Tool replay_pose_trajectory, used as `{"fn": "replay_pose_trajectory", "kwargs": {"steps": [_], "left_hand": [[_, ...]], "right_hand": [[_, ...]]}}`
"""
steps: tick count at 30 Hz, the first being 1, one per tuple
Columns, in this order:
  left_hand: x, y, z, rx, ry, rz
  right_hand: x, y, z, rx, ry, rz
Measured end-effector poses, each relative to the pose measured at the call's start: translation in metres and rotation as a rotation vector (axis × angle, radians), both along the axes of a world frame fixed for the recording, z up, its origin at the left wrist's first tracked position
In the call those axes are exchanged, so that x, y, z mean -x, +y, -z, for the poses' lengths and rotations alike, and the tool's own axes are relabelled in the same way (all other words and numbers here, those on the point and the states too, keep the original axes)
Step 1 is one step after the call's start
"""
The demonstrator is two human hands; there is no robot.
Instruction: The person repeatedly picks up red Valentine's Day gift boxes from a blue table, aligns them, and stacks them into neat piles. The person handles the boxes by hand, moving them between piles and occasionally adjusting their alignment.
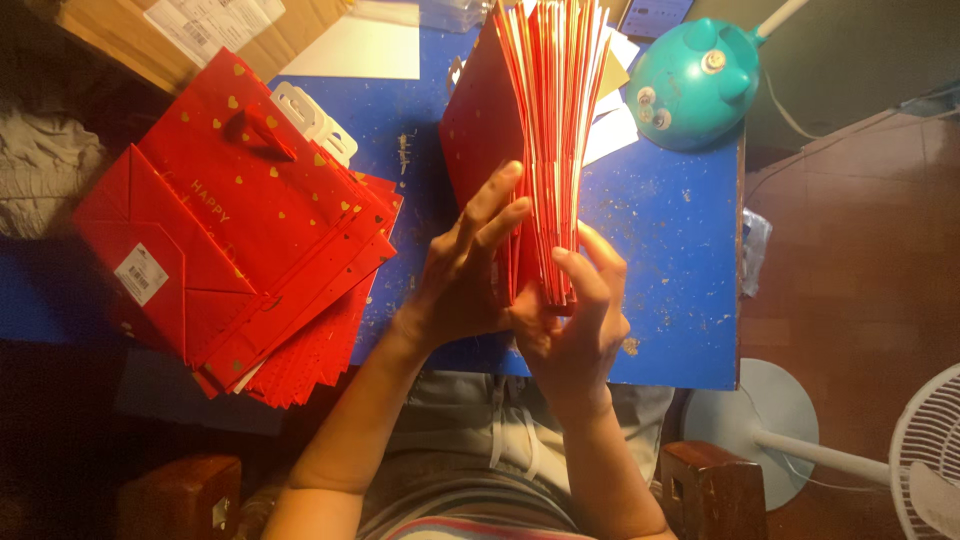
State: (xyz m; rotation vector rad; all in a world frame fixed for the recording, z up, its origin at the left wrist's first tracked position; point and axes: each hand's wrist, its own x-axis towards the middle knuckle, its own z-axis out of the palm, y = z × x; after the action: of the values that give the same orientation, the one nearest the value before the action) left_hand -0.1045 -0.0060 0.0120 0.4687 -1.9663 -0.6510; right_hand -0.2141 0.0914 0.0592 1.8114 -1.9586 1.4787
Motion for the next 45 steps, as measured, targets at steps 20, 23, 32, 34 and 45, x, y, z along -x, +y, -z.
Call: {"fn": "replay_pose_trajectory", "kwargs": {"steps": [20, 23, 32, 34, 45], "left_hand": [[0.029, 0.055, 0.072, 0.0, -0.168, -0.283], [0.034, 0.068, 0.072, -0.017, -0.191, -0.341], [0.062, 0.068, 0.041, 0.099, -0.55, -0.105], [0.074, 0.07, 0.037, 0.132, -0.68, -0.031], [0.061, 0.057, 0.014, 0.006, -0.685, 0.279]], "right_hand": [[0.009, 0.013, 0.016, 0.049, -0.142, -0.047], [0.02, 0.022, 0.033, 0.064, -0.258, -0.008], [0.079, 0.062, 0.041, -0.02, -0.484, 0.287], [0.091, 0.068, 0.034, -0.062, -0.247, 0.387], [0.073, 0.047, 0.039, -0.292, -0.05, 0.138]]}}
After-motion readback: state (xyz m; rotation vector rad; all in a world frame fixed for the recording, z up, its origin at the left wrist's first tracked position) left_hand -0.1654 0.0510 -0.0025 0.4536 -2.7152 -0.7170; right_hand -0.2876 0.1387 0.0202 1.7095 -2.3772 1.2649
